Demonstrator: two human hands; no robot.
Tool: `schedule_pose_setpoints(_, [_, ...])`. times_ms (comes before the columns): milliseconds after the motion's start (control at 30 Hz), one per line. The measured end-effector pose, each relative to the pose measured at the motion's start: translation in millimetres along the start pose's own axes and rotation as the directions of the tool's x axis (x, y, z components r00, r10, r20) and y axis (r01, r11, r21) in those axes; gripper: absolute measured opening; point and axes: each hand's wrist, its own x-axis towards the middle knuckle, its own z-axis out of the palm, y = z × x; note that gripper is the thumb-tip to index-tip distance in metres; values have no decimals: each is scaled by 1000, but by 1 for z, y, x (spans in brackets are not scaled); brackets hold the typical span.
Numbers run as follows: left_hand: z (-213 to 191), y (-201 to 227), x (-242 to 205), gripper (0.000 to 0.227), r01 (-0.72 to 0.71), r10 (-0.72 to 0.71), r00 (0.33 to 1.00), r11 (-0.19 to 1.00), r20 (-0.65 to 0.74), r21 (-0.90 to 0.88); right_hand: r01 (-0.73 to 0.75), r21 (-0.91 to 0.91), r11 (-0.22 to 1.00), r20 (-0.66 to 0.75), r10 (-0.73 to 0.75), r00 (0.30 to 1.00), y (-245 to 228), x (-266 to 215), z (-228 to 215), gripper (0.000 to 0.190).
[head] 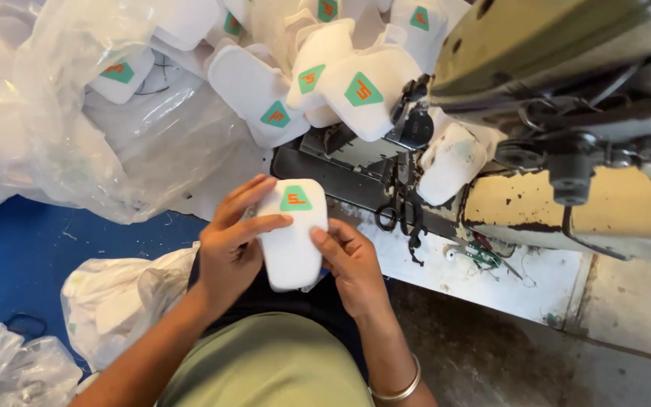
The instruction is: The person uses a sewing machine to stitch white slipper uppers. They pick up each slipper from a pile, guide it under the needle, and then place the finished item on the table to the right.
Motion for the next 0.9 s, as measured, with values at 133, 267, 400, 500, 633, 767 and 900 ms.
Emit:
schedule_pose_setpoints(133, [24, 9, -13, 43, 449, -468, 876, 702, 117, -553, 159, -65, 985, -146, -166, 975, 1, -14, -4, 35])
schedule_pose_setpoints(267, [30, 16, -14, 36, 665, -410, 744, 382, 527, -641, 246, -95, 965, -142, -258, 956, 1, -25, -19, 33])
schedule_pose_setpoints(400, [41, 31, -1, 39, 525, -206, 789, 716, 579, -460, 308, -244, 920, -126, -345, 930, -23, -33, -22, 38])
schedule_pose_setpoints(500, [54, 43, 18, 54, 454, -224, 820, 814, 528, -361, 291, -379, 879, -139, -365, 920, -43, -28, -33, 41])
schedule_pose_setpoints(633, [79, 54, 44, 67, 303, -181, 906, 909, 381, -287, 303, -568, 766, -157, -462, 873, -84, -6, -27, 36])
schedule_pose_setpoints(767, [95, 57, 79, 71, 422, -338, 892, 859, 299, -290, 478, -416, 774, -230, -598, 768, -107, 33, -24, 21])
schedule_pose_setpoints(900, [91, 39, 94, 74, 433, -314, 890, 810, 332, -395, 649, -247, 720, -160, -690, 706, -105, 37, -49, 26])
